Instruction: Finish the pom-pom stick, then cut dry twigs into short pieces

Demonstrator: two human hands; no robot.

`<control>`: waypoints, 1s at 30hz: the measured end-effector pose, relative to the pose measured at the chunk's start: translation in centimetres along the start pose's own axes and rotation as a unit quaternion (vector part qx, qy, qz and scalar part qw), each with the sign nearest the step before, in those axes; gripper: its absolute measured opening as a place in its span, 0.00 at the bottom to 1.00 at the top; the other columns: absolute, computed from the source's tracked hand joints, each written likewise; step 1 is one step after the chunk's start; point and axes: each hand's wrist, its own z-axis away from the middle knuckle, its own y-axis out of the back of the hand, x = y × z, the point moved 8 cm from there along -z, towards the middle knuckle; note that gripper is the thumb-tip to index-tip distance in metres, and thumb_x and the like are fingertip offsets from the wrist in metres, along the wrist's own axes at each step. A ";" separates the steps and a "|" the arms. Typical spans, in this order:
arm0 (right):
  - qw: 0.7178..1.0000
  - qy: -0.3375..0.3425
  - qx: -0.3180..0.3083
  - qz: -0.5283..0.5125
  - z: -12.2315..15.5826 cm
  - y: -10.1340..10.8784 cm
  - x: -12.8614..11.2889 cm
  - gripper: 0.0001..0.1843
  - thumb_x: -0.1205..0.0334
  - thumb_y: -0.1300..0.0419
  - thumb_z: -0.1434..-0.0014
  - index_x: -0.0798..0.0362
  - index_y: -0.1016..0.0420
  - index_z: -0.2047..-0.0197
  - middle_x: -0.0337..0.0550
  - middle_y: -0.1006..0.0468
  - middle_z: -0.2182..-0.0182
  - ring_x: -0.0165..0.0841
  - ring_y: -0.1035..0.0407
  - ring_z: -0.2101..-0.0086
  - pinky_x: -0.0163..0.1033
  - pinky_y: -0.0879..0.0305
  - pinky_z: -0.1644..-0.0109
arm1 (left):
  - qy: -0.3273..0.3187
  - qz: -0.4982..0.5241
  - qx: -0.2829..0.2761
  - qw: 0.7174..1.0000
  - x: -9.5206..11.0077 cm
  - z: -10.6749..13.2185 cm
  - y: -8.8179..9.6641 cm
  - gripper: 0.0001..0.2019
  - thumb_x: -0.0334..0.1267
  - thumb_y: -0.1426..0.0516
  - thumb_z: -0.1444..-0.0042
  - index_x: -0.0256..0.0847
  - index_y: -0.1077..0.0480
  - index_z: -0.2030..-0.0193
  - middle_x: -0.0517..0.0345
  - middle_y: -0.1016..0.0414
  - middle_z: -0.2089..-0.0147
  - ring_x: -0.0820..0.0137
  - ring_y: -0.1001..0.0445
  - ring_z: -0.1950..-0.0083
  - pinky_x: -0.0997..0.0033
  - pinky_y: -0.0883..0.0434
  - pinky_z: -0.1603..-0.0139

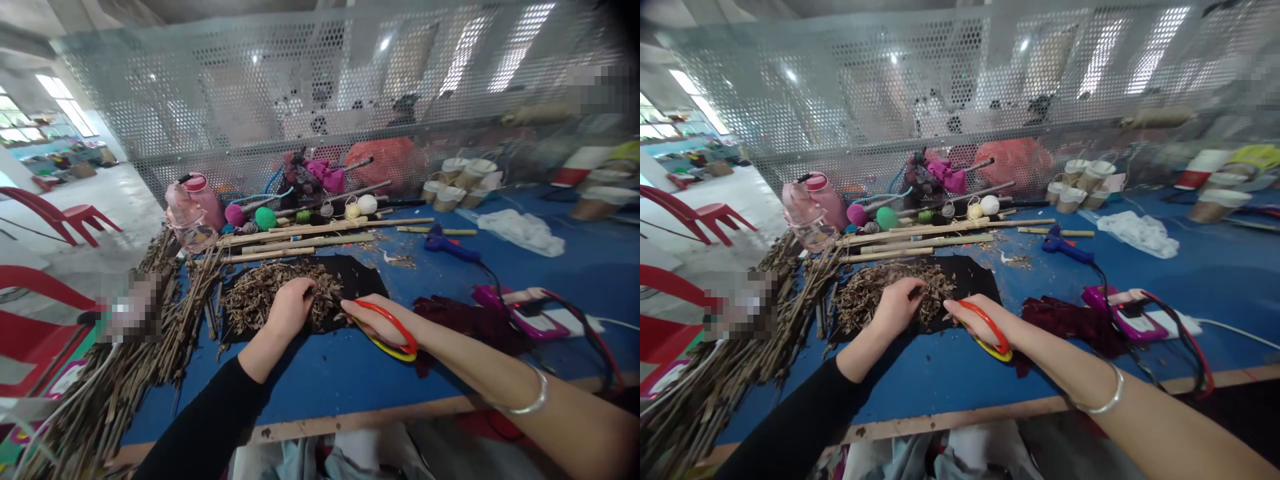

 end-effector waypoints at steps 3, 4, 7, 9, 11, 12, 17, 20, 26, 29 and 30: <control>0.999 -0.029 -0.008 -0.016 0.2 0.0 0.3 0.31 0.33 0.54 0.45 0.55 0.34 0.73 0.28 0.46 0.90 0.21 0.52 0.88 0.30 0.55 0.85 | 0.006 -0.007 0.008 1.000 -0.3 -0.1 0.2 0.13 0.23 0.44 0.51 0.39 0.27 0.59 0.54 0.22 0.59 0.67 0.25 0.56 0.67 0.29 0.51; 0.999 -0.031 -0.010 -0.018 0.3 -0.1 0.2 0.31 0.33 0.54 0.45 0.55 0.34 0.73 0.28 0.45 0.90 0.21 0.52 0.89 0.30 0.55 0.85 | 0.007 -0.016 0.004 1.000 -0.3 -0.2 0.1 0.13 0.23 0.44 0.50 0.39 0.27 0.59 0.54 0.22 0.58 0.67 0.25 0.55 0.67 0.29 0.50; 0.999 -0.040 -0.005 -0.026 0.7 0.0 -0.1 0.30 0.34 0.54 0.45 0.55 0.34 0.72 0.28 0.46 0.90 0.21 0.53 0.90 0.29 0.56 0.86 | 0.023 -0.059 -0.030 0.998 -0.4 -0.2 -0.3 0.13 0.25 0.45 0.48 0.38 0.27 0.57 0.51 0.22 0.56 0.65 0.26 0.54 0.64 0.30 0.49; 0.999 -0.042 -0.005 -0.031 1.0 0.1 -0.1 0.30 0.34 0.54 0.44 0.55 0.34 0.72 0.27 0.47 0.90 0.20 0.53 0.90 0.29 0.56 0.86 | 0.038 -0.072 -0.058 0.995 -0.2 -0.2 -0.4 0.14 0.27 0.47 0.46 0.37 0.28 0.54 0.48 0.23 0.55 0.63 0.26 0.53 0.62 0.30 0.48; 0.997 -0.058 -0.022 -0.051 1.5 0.2 0.3 0.30 0.33 0.54 0.45 0.54 0.35 0.70 0.27 0.46 0.88 0.20 0.54 0.89 0.28 0.57 0.87 | 0.047 -0.047 -0.062 0.996 0.2 -0.2 0.0 0.19 0.31 0.47 0.45 0.35 0.34 0.46 0.45 0.26 0.50 0.61 0.28 0.49 0.62 0.32 0.46; 0.994 -0.073 -0.036 -0.070 1.8 0.1 0.7 0.30 0.32 0.54 0.46 0.53 0.35 0.68 0.28 0.46 0.88 0.20 0.54 0.89 0.28 0.57 0.87 | 0.053 -0.030 -0.056 0.997 0.4 -0.1 0.4 0.23 0.33 0.47 0.45 0.34 0.38 0.41 0.44 0.28 0.47 0.61 0.29 0.47 0.62 0.33 0.45; 0.980 -0.093 -0.082 -0.152 3.4 0.6 1.1 0.31 0.30 0.56 0.47 0.51 0.38 0.65 0.30 0.42 0.84 0.22 0.49 0.85 0.28 0.50 0.83 | 0.097 -0.042 -0.021 0.994 0.8 0.3 3.3 0.23 0.30 0.52 0.45 0.35 0.38 0.41 0.46 0.30 0.44 0.62 0.31 0.45 0.61 0.35 0.42; 0.980 -0.093 -0.091 -0.152 4.3 1.0 0.7 0.31 0.29 0.55 0.48 0.52 0.38 0.66 0.31 0.39 0.82 0.23 0.45 0.84 0.29 0.45 0.80 | 0.070 -0.100 -0.054 0.991 1.0 0.6 3.6 0.21 0.26 0.52 0.48 0.33 0.32 0.47 0.46 0.27 0.47 0.61 0.31 0.46 0.62 0.35 0.42; 0.982 -0.116 -0.088 -0.119 5.5 1.7 1.1 0.33 0.29 0.55 0.49 0.52 0.36 0.62 0.37 0.32 0.78 0.27 0.38 0.79 0.33 0.40 0.76 | 0.017 -0.157 -0.089 0.983 3.3 1.8 2.8 0.26 0.33 0.45 0.49 0.35 0.39 0.41 0.43 0.35 0.42 0.56 0.36 0.44 0.56 0.36 0.44; 0.979 -0.118 -0.086 -0.140 5.8 1.8 1.3 0.35 0.28 0.56 0.49 0.53 0.36 0.62 0.37 0.33 0.80 0.28 0.37 0.79 0.35 0.39 0.75 | -0.003 -0.168 -0.073 0.983 4.8 2.1 2.0 0.19 0.41 0.41 0.49 0.44 0.32 0.49 0.48 0.34 0.45 0.56 0.36 0.46 0.53 0.35 0.47; 0.978 -0.119 -0.083 -0.149 5.9 1.8 1.3 0.34 0.28 0.55 0.49 0.53 0.36 0.62 0.37 0.33 0.80 0.29 0.37 0.79 0.35 0.39 0.75 | -0.019 -0.176 -0.079 0.981 5.2 2.0 1.5 0.17 0.42 0.40 0.50 0.46 0.30 0.52 0.49 0.35 0.45 0.55 0.38 0.45 0.50 0.36 0.46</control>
